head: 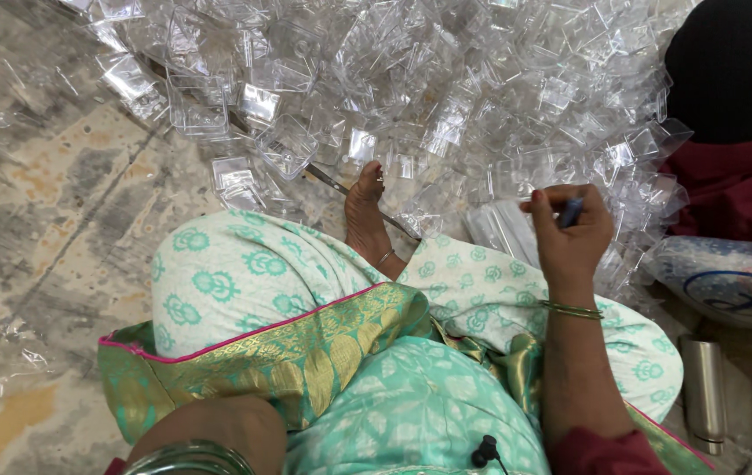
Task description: The person sits on the floor surrounded by a large pile of small clear plastic boxes and trims the edges of the boxes one at a time using a blue utility knife, holding each box in one hand while cutting with the other, then sets the trimmed box aside.
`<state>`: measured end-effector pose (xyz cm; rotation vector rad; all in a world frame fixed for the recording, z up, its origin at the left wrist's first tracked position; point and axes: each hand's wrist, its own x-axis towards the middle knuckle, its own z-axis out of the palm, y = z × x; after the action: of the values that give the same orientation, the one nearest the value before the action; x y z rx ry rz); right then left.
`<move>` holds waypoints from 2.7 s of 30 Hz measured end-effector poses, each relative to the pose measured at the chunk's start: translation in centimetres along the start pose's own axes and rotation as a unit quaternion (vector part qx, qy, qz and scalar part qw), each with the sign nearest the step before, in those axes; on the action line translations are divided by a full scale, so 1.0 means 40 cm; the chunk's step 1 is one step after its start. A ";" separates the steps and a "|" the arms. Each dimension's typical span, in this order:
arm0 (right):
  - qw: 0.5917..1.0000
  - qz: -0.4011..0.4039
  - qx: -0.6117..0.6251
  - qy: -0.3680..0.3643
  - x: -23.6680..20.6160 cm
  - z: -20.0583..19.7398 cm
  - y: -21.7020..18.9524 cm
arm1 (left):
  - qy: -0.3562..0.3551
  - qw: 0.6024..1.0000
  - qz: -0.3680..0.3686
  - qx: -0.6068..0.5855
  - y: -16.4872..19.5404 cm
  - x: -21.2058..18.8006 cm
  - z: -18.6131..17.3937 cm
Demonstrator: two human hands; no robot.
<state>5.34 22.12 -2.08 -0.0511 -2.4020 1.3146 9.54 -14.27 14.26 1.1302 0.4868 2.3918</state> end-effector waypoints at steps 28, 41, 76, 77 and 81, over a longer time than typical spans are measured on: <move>0.980 0.111 0.161 0.045 0.051 -0.056 0.100 | 0.203 0.651 -0.333 0.651 -0.500 0.095 -0.524; 0.969 0.132 0.203 0.054 0.079 -0.099 0.096 | 0.300 0.696 -0.329 0.563 -0.591 0.130 -0.508; 0.975 0.018 -0.112 -0.192 -0.076 0.058 0.004 | 0.384 0.626 -0.113 0.670 -0.338 0.091 -0.492; 0.971 -0.002 -0.131 -0.202 -0.079 0.066 -0.002 | 0.382 0.627 -0.111 0.670 -0.338 0.090 -0.492; 0.973 -0.017 -0.132 -0.188 -0.085 0.072 -0.012 | 0.372 0.636 -0.108 0.668 -0.332 0.087 -0.491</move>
<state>7.51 18.79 -4.18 0.1803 -2.8710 1.0569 -4.67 -3.69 -1.87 0.2311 2.7540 1.8909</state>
